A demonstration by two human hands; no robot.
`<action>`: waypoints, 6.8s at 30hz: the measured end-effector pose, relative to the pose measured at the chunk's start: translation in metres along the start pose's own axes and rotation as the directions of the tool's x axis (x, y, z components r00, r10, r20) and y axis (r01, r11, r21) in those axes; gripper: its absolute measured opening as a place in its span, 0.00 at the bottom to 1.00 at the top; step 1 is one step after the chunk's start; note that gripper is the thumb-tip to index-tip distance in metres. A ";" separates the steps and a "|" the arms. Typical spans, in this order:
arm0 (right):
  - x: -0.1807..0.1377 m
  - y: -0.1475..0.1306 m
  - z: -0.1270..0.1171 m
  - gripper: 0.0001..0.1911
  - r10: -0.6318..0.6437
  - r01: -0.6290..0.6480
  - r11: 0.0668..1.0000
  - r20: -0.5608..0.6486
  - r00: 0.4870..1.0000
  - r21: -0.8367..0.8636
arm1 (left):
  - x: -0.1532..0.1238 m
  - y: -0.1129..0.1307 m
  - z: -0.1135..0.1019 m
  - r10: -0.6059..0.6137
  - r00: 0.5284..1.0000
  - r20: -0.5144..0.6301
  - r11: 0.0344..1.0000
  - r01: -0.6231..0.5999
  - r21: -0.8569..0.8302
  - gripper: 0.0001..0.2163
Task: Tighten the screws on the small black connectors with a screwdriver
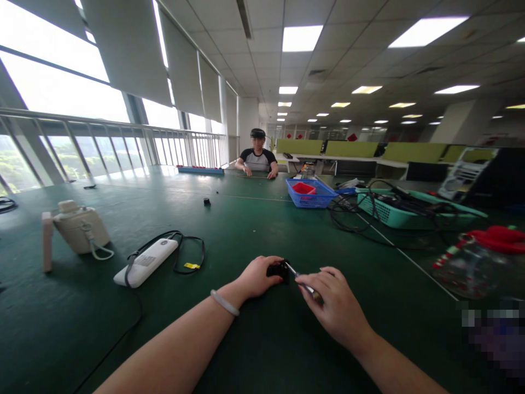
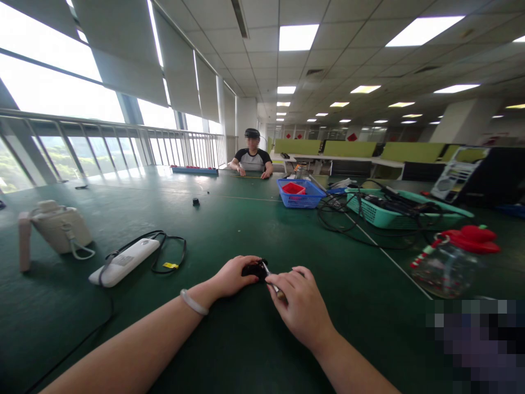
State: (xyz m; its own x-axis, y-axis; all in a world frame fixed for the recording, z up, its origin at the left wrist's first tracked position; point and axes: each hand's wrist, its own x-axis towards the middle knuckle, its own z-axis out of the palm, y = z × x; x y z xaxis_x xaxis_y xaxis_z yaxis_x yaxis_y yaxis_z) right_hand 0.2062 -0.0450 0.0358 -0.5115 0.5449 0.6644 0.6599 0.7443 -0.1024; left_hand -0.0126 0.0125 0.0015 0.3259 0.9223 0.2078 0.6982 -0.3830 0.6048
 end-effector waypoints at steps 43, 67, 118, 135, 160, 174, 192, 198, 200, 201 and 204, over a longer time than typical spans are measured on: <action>-0.005 0.011 0.003 0.14 0.477 -0.466 0.770 0.091 0.874 0.435 | -0.006 0.011 -0.010 0.103 0.988 0.114 0.993 -0.108 0.039 0.22; -0.002 0.007 -0.001 0.10 0.388 -0.419 0.852 0.160 0.908 0.313 | -0.008 0.013 -0.012 0.083 0.989 0.120 0.993 -0.092 0.077 0.25; -0.002 0.001 0.001 0.07 0.252 -0.275 0.938 0.131 0.959 0.210 | -0.010 0.016 -0.009 0.123 0.988 0.093 0.978 -0.137 0.158 0.24; -0.001 -0.001 -0.002 0.07 0.264 -0.297 0.932 0.171 0.949 0.209 | -0.012 0.020 -0.012 0.159 0.984 0.080 0.978 -0.168 0.126 0.23; -0.003 0.000 -0.001 0.05 0.170 -0.175 0.963 0.040 0.985 0.204 | -0.010 0.015 -0.011 0.255 0.967 0.030 0.965 -0.256 0.050 0.17; -0.007 0.029 -0.002 0.14 0.624 -0.524 0.750 -0.171 0.762 0.402 | -0.006 0.002 -0.004 0.015 0.990 -0.139 0.962 0.024 0.271 0.19; -0.007 0.035 0.007 0.17 0.653 -0.605 0.628 0.092 0.752 0.490 | -0.008 0.003 -0.004 -0.083 0.983 -0.162 0.916 0.139 0.377 0.15; -0.007 0.036 0.012 0.15 0.543 -0.536 0.731 0.115 0.832 0.423 | -0.008 0.004 -0.008 -0.091 0.980 -0.176 0.919 0.151 0.364 0.15; -0.006 0.035 0.012 0.14 0.529 -0.529 0.746 0.124 0.840 0.405 | -0.008 0.004 -0.008 -0.095 0.981 -0.170 0.920 0.151 0.361 0.17; -0.006 0.035 0.011 0.14 0.526 -0.531 0.749 0.132 0.840 0.396 | -0.008 0.004 -0.008 -0.087 0.982 -0.169 0.924 0.142 0.354 0.18; -0.004 0.034 0.011 0.14 0.525 -0.543 0.752 0.159 0.836 0.373 | -0.009 0.006 -0.005 -0.007 0.989 -0.148 0.953 0.051 0.299 0.21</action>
State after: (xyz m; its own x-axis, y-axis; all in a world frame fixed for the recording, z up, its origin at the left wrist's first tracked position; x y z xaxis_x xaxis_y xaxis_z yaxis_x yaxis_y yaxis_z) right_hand 0.2246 -0.0182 0.0215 -0.1687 0.9079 0.3838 0.5688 0.4077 -0.7143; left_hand -0.0146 0.0024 0.0077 0.2233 0.9225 0.3149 0.8726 -0.3332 0.3572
